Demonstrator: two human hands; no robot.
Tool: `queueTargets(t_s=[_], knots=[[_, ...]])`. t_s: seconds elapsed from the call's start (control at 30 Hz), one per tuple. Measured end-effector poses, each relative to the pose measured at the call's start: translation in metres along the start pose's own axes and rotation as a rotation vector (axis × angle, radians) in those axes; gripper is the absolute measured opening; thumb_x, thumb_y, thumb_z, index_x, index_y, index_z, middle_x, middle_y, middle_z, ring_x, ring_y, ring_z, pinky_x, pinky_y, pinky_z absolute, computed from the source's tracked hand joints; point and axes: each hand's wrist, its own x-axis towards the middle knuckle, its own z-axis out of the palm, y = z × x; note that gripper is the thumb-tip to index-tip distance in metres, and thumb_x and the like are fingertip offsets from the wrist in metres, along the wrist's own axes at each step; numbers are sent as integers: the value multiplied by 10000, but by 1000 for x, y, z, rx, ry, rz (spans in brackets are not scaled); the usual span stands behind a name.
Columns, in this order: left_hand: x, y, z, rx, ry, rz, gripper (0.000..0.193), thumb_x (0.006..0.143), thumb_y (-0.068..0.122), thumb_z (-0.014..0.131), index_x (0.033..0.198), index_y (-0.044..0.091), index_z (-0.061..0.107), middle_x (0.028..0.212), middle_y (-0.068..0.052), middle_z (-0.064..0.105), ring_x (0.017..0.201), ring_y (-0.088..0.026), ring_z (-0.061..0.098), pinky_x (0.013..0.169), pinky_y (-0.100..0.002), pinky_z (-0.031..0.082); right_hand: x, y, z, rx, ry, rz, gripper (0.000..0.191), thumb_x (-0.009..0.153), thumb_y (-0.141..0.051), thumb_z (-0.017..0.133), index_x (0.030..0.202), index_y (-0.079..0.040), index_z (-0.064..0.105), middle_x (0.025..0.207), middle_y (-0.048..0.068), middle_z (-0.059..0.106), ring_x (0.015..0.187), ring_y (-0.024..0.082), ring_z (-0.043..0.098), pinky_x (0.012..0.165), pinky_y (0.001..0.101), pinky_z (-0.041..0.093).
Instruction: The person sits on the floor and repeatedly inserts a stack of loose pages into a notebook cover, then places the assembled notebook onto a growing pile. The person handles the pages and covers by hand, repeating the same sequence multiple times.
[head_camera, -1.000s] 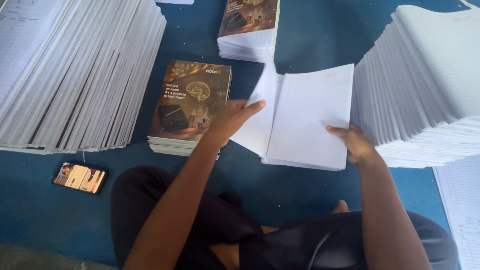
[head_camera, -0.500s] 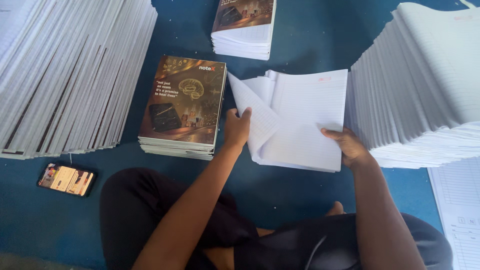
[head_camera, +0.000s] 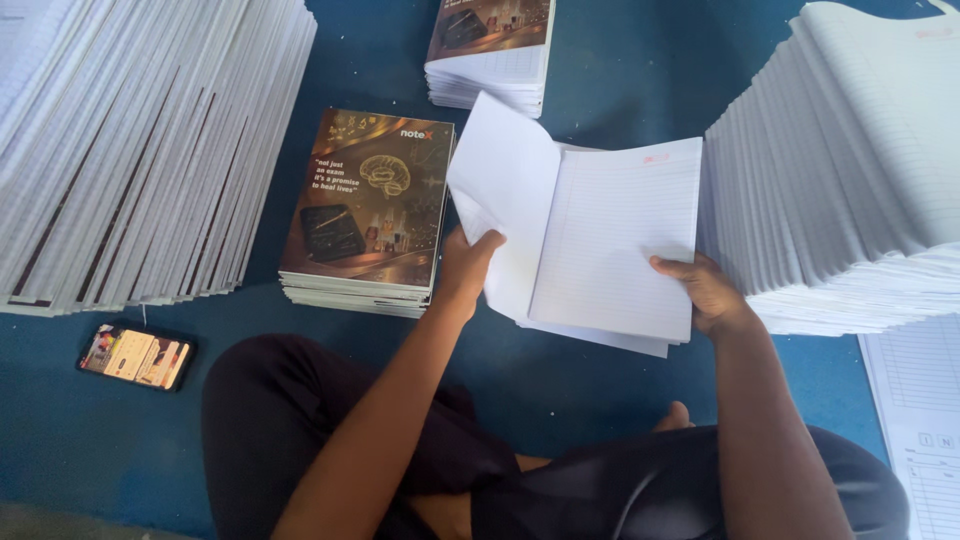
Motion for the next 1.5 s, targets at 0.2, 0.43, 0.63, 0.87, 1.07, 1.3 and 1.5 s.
queueTargets(t_s=[0.2, 0.43, 0.63, 0.87, 1.07, 1.3, 1.5], knots=[[-7, 11, 2, -138, -321, -204, 900, 928, 738, 102, 1456, 124, 494, 1331, -53, 638, 1268, -162, 576, 1062, -363, 447, 4, 3, 1, 55, -73, -12, 949, 722, -383, 759, 1506, 8, 396, 1392, 304, 577, 1346, 416, 537, 1136, 540, 400], [-10, -8, 13, 63, -282, 38, 416, 1004, 294, 608, 1271, -15, 686, 1062, -81, 724, 920, -130, 642, 786, -300, 502, 11, 12, 3, 3, -105, -10, 892, 768, -384, 745, 1494, 17, 416, 1380, 295, 579, 1336, 417, 522, 1110, 556, 393], [-2, -15, 9, 51, -37, 87, 407, 945, 154, 648, 1318, -4, 615, 1099, -88, 662, 957, -145, 640, 736, -269, 529, 15, 17, 3, -13, -129, -70, 705, 874, -389, 658, 1419, 41, 532, 1269, 259, 687, 1203, 330, 658, 1044, 456, 496], [-6, -2, 11, 54, -13, -89, 534, 972, 267, 616, 1405, -29, 516, 1316, -140, 642, 1183, -207, 633, 892, -342, 534, 13, 16, 3, 91, -247, -141, 647, 851, -300, 673, 1380, 57, 566, 1227, 245, 694, 1143, 326, 666, 981, 451, 528], [-9, -5, 12, -198, -131, -100, 469, 1006, 276, 581, 1338, -52, 625, 1195, -157, 709, 1075, -207, 682, 920, -342, 557, 6, 15, 8, 64, -186, -128, 613, 875, -252, 649, 1395, 49, 532, 1243, 248, 689, 1143, 312, 679, 962, 434, 549], [-9, -12, 13, -324, -151, -227, 435, 1024, 305, 553, 1258, -53, 632, 1109, -157, 711, 1001, -214, 707, 872, -371, 592, -6, 7, 17, 93, -124, -88, 594, 887, -240, 661, 1395, 27, 504, 1215, 264, 685, 1148, 318, 687, 977, 450, 563], [-9, -15, 14, -306, -206, -172, 442, 1010, 293, 585, 1287, -50, 614, 1184, -181, 705, 1081, -239, 697, 933, -379, 574, -10, 5, 21, 61, -129, -103, 535, 903, -193, 642, 1390, 1, 533, 1190, 246, 688, 1097, 298, 697, 918, 439, 591]])
